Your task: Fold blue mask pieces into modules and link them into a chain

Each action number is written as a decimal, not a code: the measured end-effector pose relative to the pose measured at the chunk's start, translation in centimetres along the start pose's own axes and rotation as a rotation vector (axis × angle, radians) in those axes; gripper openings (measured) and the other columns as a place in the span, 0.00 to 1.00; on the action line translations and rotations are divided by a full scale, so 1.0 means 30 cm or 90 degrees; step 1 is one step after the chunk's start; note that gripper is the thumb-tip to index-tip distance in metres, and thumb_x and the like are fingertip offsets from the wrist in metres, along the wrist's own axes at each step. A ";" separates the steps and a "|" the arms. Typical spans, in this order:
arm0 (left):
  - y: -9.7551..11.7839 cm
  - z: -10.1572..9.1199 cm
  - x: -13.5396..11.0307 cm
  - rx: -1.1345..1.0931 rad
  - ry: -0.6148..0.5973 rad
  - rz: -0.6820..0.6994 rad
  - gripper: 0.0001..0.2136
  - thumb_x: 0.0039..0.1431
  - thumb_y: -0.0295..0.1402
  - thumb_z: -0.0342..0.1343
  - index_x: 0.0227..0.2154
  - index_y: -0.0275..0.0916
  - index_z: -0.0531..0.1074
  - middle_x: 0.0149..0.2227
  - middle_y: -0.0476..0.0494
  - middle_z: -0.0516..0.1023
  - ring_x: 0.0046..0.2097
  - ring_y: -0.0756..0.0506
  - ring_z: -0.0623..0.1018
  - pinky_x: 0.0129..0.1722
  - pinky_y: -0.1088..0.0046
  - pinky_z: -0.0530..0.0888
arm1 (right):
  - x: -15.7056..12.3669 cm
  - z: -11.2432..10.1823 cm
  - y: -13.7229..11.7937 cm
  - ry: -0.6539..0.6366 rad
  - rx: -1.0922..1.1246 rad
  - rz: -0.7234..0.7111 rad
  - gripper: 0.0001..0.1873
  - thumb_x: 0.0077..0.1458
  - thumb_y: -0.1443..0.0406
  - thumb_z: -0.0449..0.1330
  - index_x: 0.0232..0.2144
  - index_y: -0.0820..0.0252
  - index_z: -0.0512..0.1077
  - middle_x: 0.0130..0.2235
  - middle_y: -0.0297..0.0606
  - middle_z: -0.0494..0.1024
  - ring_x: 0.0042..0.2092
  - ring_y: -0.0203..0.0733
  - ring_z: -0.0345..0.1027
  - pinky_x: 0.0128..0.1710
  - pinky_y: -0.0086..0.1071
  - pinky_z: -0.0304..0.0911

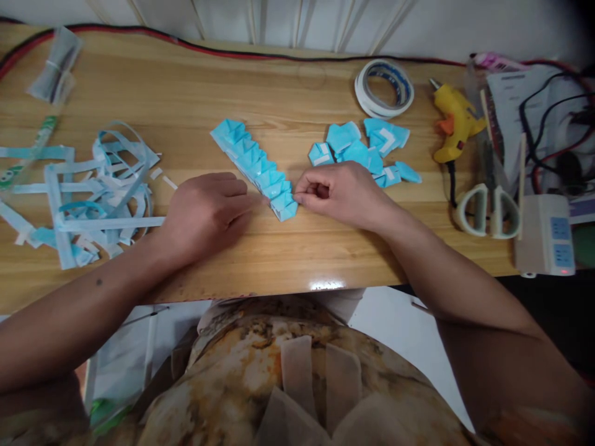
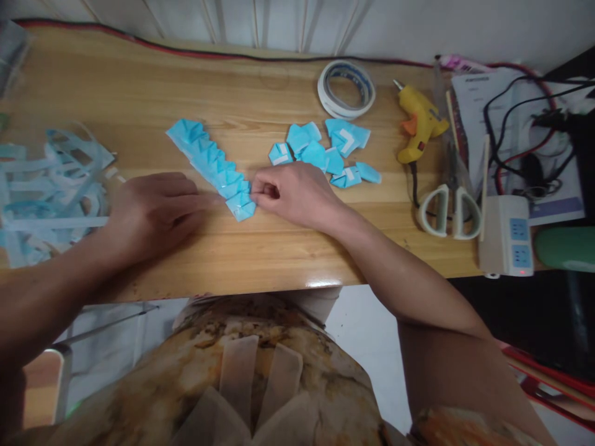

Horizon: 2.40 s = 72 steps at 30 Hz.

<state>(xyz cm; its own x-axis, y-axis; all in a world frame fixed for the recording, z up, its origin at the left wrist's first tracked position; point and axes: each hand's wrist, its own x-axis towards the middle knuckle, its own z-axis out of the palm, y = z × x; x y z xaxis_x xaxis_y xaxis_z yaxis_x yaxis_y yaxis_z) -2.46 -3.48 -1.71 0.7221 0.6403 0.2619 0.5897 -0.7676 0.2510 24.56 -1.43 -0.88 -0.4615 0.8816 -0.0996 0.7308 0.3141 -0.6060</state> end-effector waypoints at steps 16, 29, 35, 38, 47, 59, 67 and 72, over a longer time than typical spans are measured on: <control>0.000 0.019 0.001 0.043 0.016 0.047 0.16 0.72 0.30 0.48 0.46 0.39 0.83 0.30 0.42 0.79 0.34 0.42 0.76 0.31 0.67 0.65 | -0.005 0.000 0.005 0.013 -0.009 -0.037 0.08 0.59 0.62 0.62 0.33 0.58 0.81 0.29 0.32 0.80 0.31 0.36 0.68 0.34 0.32 0.55; 0.006 0.017 -0.003 0.028 -0.062 -0.021 0.19 0.73 0.32 0.45 0.47 0.44 0.83 0.32 0.43 0.79 0.35 0.42 0.77 0.33 0.67 0.65 | -0.007 0.037 0.010 0.091 -0.145 -0.288 0.17 0.70 0.65 0.51 0.42 0.52 0.81 0.54 0.38 0.80 0.57 0.49 0.70 0.58 0.50 0.67; 0.013 0.019 -0.006 0.061 -0.034 0.007 0.18 0.73 0.32 0.45 0.46 0.42 0.83 0.32 0.44 0.80 0.34 0.42 0.77 0.32 0.65 0.67 | 0.003 0.031 -0.009 0.059 -0.147 -0.246 0.18 0.67 0.69 0.52 0.41 0.51 0.82 0.59 0.38 0.78 0.61 0.53 0.68 0.61 0.54 0.67; 0.017 0.018 -0.007 0.069 0.003 0.028 0.18 0.73 0.31 0.46 0.47 0.41 0.83 0.31 0.44 0.80 0.33 0.42 0.77 0.30 0.65 0.66 | 0.000 0.025 0.004 0.089 -0.123 -0.246 0.20 0.67 0.70 0.50 0.41 0.51 0.82 0.58 0.36 0.79 0.59 0.51 0.71 0.61 0.55 0.67; 0.015 0.031 -0.009 0.056 0.032 0.029 0.17 0.72 0.30 0.48 0.46 0.41 0.84 0.30 0.43 0.80 0.32 0.42 0.77 0.30 0.66 0.64 | -0.006 0.025 0.015 0.119 -0.141 -0.268 0.22 0.68 0.70 0.47 0.39 0.51 0.81 0.58 0.35 0.80 0.61 0.49 0.70 0.62 0.53 0.65; 0.017 0.024 -0.008 0.061 -0.002 0.006 0.18 0.72 0.31 0.46 0.48 0.44 0.83 0.31 0.44 0.81 0.33 0.42 0.77 0.31 0.66 0.65 | -0.009 0.012 0.000 0.138 -0.120 -0.260 0.23 0.72 0.68 0.46 0.39 0.50 0.81 0.58 0.34 0.81 0.62 0.49 0.70 0.65 0.56 0.65; 0.016 0.019 -0.007 -0.046 0.043 -0.016 0.15 0.69 0.28 0.48 0.45 0.41 0.81 0.31 0.44 0.81 0.31 0.44 0.77 0.31 0.67 0.68 | 0.000 0.032 0.015 0.130 -0.173 -0.335 0.23 0.74 0.67 0.48 0.39 0.54 0.84 0.60 0.38 0.81 0.65 0.51 0.70 0.62 0.52 0.69; 0.021 0.026 -0.004 0.013 0.015 0.025 0.16 0.69 0.27 0.48 0.46 0.42 0.82 0.32 0.44 0.81 0.34 0.42 0.78 0.32 0.66 0.67 | -0.001 0.028 0.017 0.097 -0.169 -0.304 0.21 0.73 0.68 0.50 0.40 0.52 0.83 0.62 0.37 0.80 0.67 0.51 0.68 0.64 0.53 0.68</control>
<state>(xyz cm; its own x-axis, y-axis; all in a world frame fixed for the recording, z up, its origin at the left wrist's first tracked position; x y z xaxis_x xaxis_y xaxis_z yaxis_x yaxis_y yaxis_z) -1.92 -4.06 -2.30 0.7356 0.6105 0.2936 0.5691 -0.7920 0.2211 24.52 -1.60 -1.85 -0.7084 0.6547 0.2637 0.5693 0.7509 -0.3347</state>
